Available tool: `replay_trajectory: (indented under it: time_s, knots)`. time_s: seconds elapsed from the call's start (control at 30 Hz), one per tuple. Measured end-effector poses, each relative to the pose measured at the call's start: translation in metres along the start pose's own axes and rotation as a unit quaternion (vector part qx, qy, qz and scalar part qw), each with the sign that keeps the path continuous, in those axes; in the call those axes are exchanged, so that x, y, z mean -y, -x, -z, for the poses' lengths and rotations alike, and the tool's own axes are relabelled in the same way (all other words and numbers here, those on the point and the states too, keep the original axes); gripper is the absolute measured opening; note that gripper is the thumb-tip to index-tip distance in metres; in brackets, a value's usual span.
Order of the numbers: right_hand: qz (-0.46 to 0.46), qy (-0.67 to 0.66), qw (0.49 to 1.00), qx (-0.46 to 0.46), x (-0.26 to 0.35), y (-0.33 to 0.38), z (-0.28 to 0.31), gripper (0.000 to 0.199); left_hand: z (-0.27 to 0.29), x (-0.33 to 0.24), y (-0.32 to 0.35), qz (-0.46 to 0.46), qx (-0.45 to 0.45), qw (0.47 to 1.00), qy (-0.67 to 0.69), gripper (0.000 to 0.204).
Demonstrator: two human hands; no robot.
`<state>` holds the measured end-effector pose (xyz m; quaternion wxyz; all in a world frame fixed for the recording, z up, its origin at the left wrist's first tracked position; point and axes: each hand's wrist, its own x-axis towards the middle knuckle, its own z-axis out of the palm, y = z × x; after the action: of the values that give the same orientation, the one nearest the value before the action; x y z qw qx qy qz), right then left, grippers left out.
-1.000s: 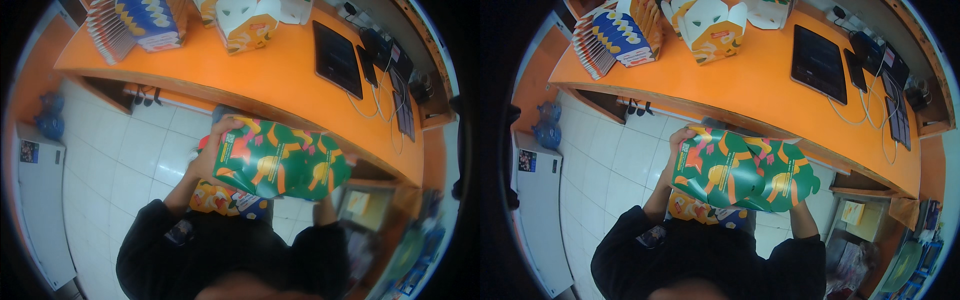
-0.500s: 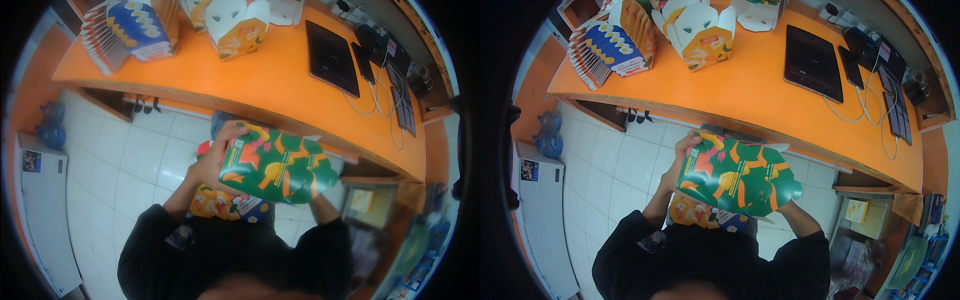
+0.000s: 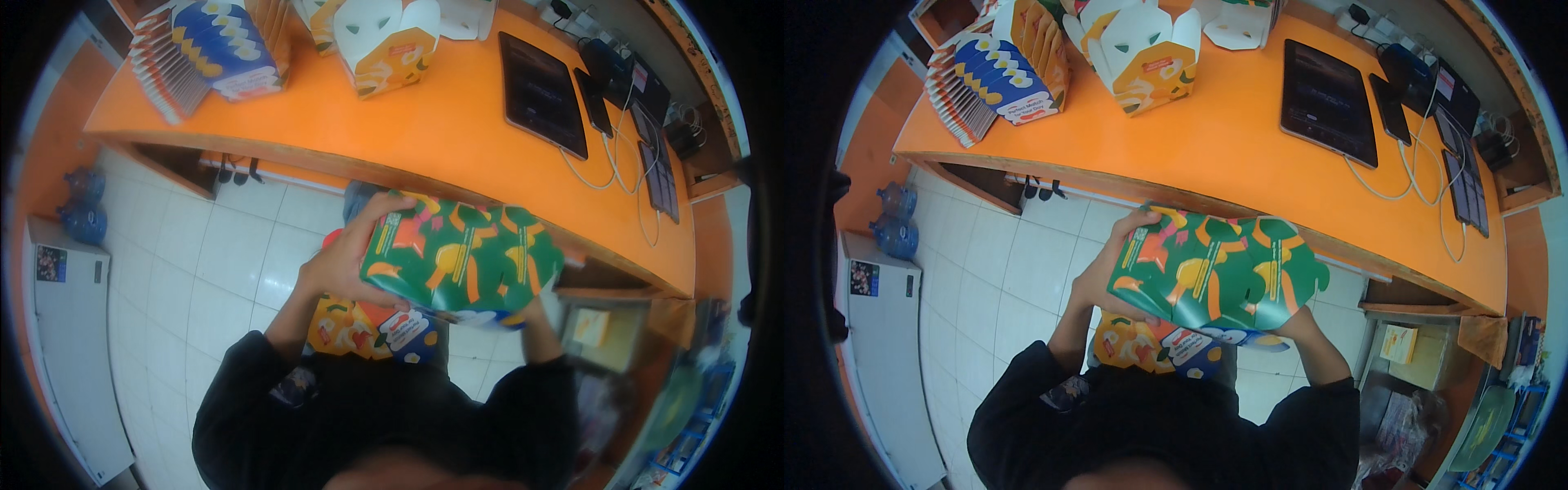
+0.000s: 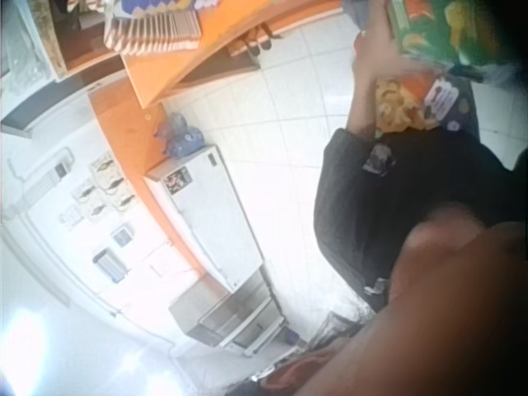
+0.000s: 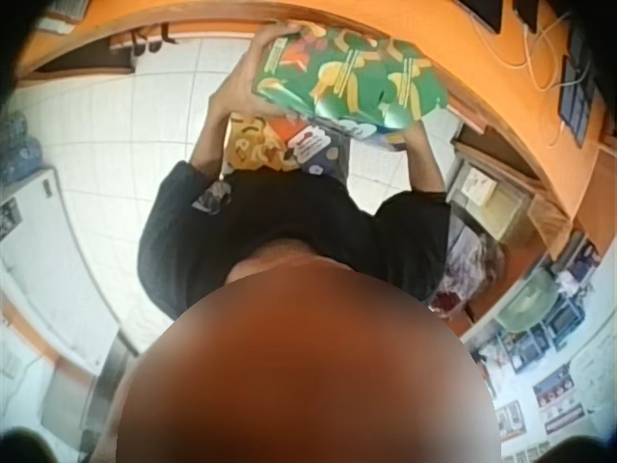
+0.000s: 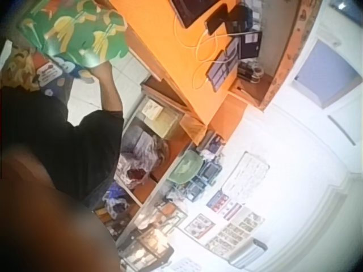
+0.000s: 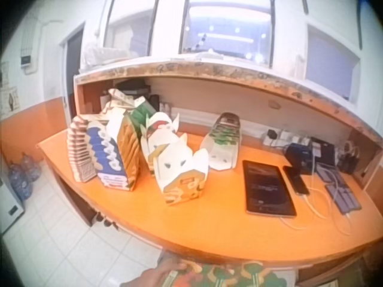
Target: The person folds flat, colorful paperboard blanks into small takeout-style boxes. They crease edges, tuck flaps, and secure the sides, then place each completed box on the orange counter. The process repeats with multiple blanks until a stack of finished boxes is visible.
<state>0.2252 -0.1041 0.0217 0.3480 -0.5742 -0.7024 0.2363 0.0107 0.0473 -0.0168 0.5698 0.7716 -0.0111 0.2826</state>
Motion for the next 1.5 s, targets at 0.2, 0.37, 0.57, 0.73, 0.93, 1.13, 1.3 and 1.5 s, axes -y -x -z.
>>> replay_trajectory:
  time_s: [0.2, 0.37, 0.57, 0.73, 0.93, 1.13, 1.3, 1.5]
  knots:
    - [0.001, 0.02, 1.0, 0.008, -0.006, -0.014, 0.01, 0.075, 0.0, -0.006, -0.015, 0.161, -0.004, 0.976, 0.147, 0.107]
    - [-0.004, 0.015, 1.0, 0.015, -0.004, -0.014, 0.008, 0.073, 0.003, -0.015, -0.012, 0.188, -0.009, 0.966, 0.18, 0.101]
    - [-0.007, -0.01, 1.0, 0.014, -0.013, -0.021, -0.015, 0.071, 0.008, -0.023, -0.008, 0.33, -0.031, 0.928, 0.172, 0.086]
    - [-0.006, -0.033, 0.999, 0.014, -0.019, -0.025, -0.036, 0.069, 0.013, -0.013, 0.001, 0.377, -0.015, 0.903, 0.206, 0.075]
    - [-0.007, -0.049, 0.998, 0.024, -0.018, -0.023, -0.048, 0.067, 0.024, 0.002, 0.019, 0.438, -0.004, 0.874, 0.208, 0.075]
    - [-0.01, -0.064, 0.997, 0.039, -0.018, -0.021, -0.052, 0.064, 0.014, 0.008, 0.023, 0.429, -0.049, 0.878, 0.207, 0.08]
    - [-0.014, -0.086, 0.994, 0.069, -0.017, -0.013, -0.058, 0.062, -0.005, 0.014, 0.021, 0.35, -0.107, 0.894, 0.258, 0.076]
    - [-0.032, -0.162, 0.975, 0.151, -0.021, 0.01, -0.054, 0.06, -0.013, 0.015, 0.02, 0.163, -0.112, 0.942, 0.271, 0.076]
